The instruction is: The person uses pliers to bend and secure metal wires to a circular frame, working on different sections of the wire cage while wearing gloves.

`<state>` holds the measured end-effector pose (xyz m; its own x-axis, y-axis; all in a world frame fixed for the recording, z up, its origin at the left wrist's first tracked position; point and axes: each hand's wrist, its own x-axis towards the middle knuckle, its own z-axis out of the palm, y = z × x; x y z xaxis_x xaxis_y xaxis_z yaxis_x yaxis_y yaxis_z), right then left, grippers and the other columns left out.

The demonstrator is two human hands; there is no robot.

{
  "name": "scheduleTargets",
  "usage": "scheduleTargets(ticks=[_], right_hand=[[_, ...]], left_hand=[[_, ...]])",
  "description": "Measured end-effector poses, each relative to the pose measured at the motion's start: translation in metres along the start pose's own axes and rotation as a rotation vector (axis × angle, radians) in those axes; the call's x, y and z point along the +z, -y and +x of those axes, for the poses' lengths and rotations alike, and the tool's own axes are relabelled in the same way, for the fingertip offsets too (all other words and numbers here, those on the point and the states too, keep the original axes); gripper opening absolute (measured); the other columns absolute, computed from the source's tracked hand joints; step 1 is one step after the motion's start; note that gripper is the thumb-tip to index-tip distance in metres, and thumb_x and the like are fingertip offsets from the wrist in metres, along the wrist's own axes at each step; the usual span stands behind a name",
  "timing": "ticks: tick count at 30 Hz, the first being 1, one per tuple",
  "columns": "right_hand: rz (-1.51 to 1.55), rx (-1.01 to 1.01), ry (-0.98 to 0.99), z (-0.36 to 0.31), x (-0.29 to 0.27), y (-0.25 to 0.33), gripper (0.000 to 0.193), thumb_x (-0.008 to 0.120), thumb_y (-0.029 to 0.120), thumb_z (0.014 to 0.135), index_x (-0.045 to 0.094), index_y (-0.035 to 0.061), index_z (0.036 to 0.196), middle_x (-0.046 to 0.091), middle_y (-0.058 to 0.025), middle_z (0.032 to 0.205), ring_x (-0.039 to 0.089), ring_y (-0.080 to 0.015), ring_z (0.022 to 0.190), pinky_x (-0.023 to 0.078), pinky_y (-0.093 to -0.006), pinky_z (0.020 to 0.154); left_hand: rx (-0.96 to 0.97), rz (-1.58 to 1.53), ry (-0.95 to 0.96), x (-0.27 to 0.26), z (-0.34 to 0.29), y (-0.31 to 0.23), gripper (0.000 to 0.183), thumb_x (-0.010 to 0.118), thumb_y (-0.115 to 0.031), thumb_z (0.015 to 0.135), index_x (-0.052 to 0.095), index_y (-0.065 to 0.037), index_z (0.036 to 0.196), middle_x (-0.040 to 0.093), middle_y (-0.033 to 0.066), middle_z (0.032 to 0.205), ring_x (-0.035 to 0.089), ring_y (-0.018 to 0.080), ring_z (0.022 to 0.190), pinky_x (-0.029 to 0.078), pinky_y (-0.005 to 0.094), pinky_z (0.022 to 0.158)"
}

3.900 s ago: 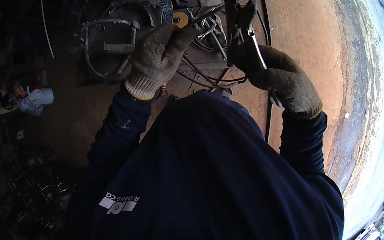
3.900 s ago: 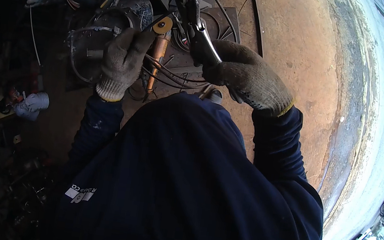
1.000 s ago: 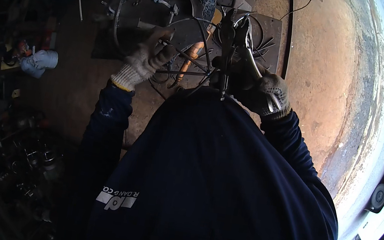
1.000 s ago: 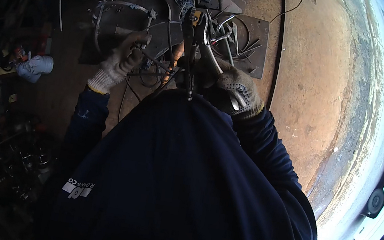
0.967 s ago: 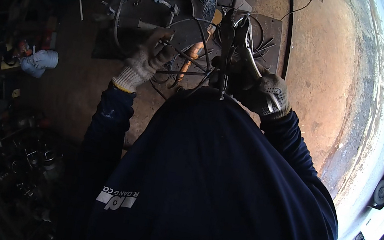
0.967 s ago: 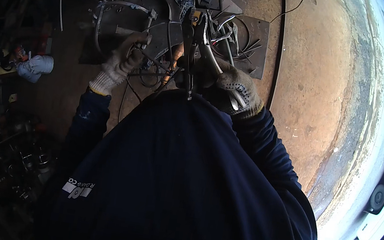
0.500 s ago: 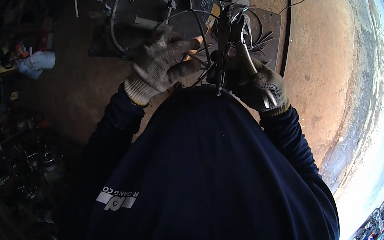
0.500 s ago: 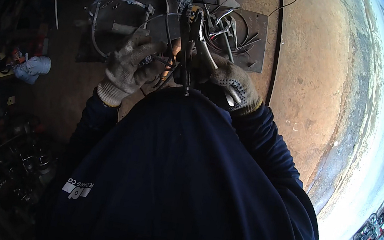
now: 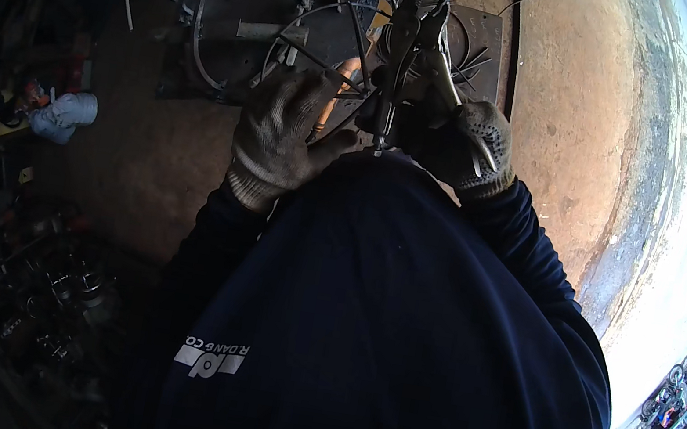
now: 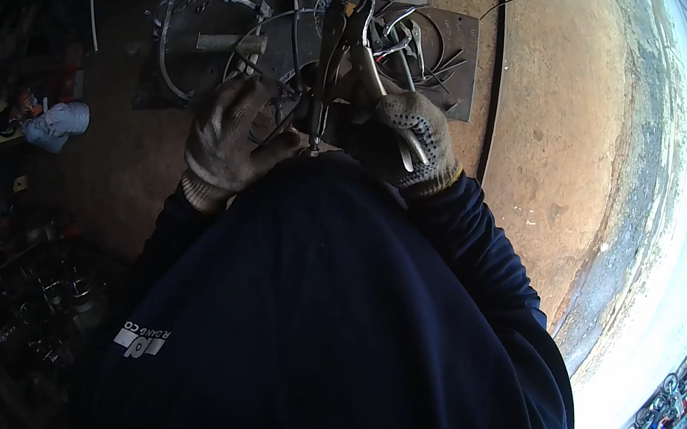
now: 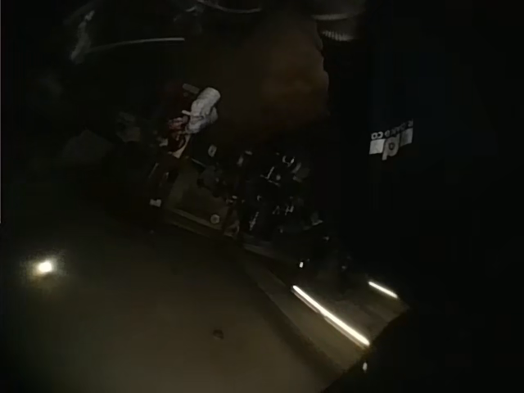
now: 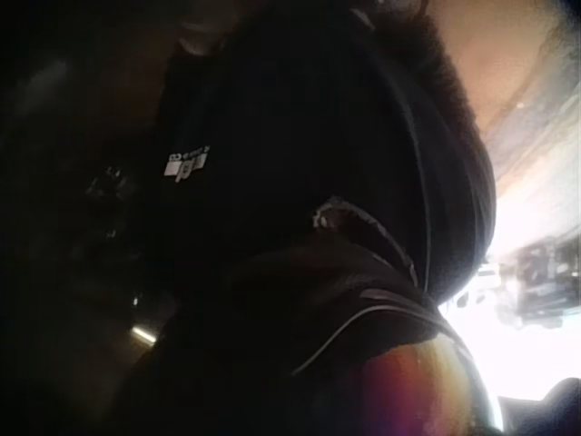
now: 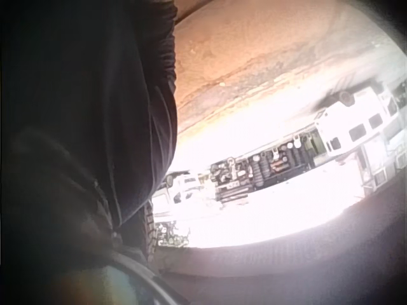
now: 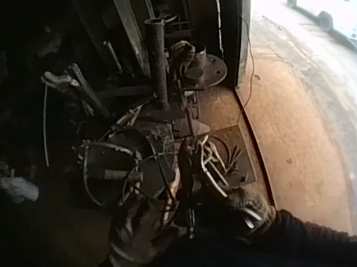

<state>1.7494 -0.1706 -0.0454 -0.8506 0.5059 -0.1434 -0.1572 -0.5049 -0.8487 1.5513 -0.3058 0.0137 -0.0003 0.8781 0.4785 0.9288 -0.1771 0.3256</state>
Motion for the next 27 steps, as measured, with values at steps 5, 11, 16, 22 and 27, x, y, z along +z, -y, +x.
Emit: scheduleTargets(ticks=[5, 11, 16, 22, 27], right_hand=[[0.550, 0.084, 0.201, -0.007, -0.007, 0.000, 0.074, 0.078, 0.033, 0.083, 0.049, -0.0025, 0.141, 0.055, -0.0209, 0.132, 0.059, -0.0324, 0.117, 0.049, -0.0448, 0.104], [0.419, 0.165, 0.235, -0.041, -0.001, 0.005, 0.096, 0.084, 0.041, 0.074, 0.042, -0.0029, 0.148, 0.044, -0.0288, 0.147, 0.049, -0.0403, 0.135, 0.040, -0.0528, 0.114], [0.349, 0.151, 0.150, -0.055, 0.014, 0.006, 0.102, 0.085, 0.042, 0.074, 0.038, -0.0045, 0.151, 0.055, -0.0211, 0.137, 0.054, -0.0300, 0.130, 0.044, -0.0433, 0.111], [0.005, 0.117, 0.139, -0.066, 0.023, 0.019, 0.108, 0.085, 0.048, 0.073, 0.034, -0.0037, 0.154, 0.054, -0.0164, 0.138, 0.052, -0.0261, 0.131, 0.041, -0.0400, 0.112], [-0.021, 0.125, 0.211, -0.069, 0.016, 0.022, 0.110, 0.085, 0.051, 0.075, 0.032, -0.0018, 0.155, 0.053, -0.0159, 0.141, 0.052, -0.0266, 0.130, 0.040, -0.0400, 0.111]], left_hand=[[-0.034, -0.007, 0.029, 0.014, -0.025, 0.022, 0.075, 0.070, -0.004, 0.071, 0.054, -0.014, 0.145, 0.060, 0.0110, 0.102, 0.064, 0.0306, 0.091, 0.055, 0.0444, 0.078], [-0.021, 0.140, -0.059, 0.015, -0.022, 0.016, 0.070, 0.066, -0.004, 0.068, 0.058, -0.011, 0.137, 0.060, 0.0117, 0.104, 0.063, 0.0319, 0.096, 0.053, 0.0458, 0.082], [-0.045, 0.112, -0.029, 0.013, -0.022, 0.011, 0.066, 0.066, -0.004, 0.067, 0.060, -0.009, 0.133, 0.061, 0.0130, 0.109, 0.061, 0.0339, 0.102, 0.052, 0.0476, 0.087], [-0.063, 0.110, -0.037, 0.016, -0.024, 0.010, 0.064, 0.065, -0.003, 0.068, 0.061, -0.009, 0.131, 0.062, 0.0136, 0.112, 0.061, 0.0349, 0.104, 0.052, 0.0482, 0.089], [-0.073, 0.109, -0.050, 0.015, -0.022, 0.009, 0.063, 0.065, -0.002, 0.068, 0.061, -0.009, 0.131, 0.062, 0.0137, 0.113, 0.061, 0.0347, 0.106, 0.052, 0.0481, 0.090]])
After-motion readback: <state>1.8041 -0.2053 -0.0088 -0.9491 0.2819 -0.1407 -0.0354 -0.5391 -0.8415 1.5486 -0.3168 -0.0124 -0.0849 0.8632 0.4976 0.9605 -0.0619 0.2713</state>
